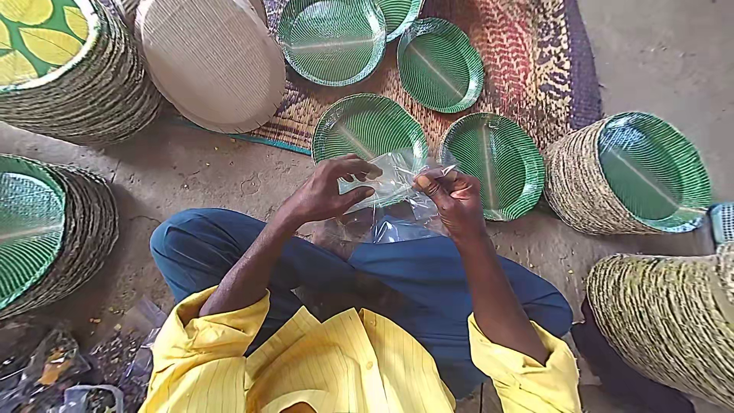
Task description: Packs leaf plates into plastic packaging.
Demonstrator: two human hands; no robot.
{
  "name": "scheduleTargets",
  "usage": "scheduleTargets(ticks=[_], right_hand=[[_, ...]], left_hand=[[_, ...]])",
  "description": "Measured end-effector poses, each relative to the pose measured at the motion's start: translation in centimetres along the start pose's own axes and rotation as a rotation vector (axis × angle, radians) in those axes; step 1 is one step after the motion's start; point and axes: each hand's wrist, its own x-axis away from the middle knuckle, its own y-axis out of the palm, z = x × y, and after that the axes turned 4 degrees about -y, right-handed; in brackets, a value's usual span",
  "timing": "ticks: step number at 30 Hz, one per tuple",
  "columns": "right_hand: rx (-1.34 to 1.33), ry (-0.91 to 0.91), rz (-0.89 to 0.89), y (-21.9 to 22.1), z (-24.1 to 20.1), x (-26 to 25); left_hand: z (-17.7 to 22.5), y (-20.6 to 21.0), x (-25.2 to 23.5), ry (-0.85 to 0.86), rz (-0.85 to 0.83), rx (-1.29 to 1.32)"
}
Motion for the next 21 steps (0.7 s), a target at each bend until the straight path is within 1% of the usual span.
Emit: scheduleTargets(ticks=[4, 11, 18, 21], right_hand=[[-0.049, 0.013, 0.020, -0.2, 0.0, 0.0], [-0.086, 0.069, 0.017, -0.1, 0.1, 0.0], [-0.022, 0.077, 0.015, -0.1, 0.4, 0.0], [0.035, 0.049, 0.022, 0.1, 0.7, 0.0]], left_hand=[[-0.1, -0.5, 0.4, -0.043, -0.013, 0.012], [-0.4, 0.2, 0.8, -0.022, 0.012, 0.066], [-0.6, 2.0, 1.3, -0.083, 0.041, 0.164], [-0.4, 2.9, 1.5, -0.145, 0.044, 0.160]])
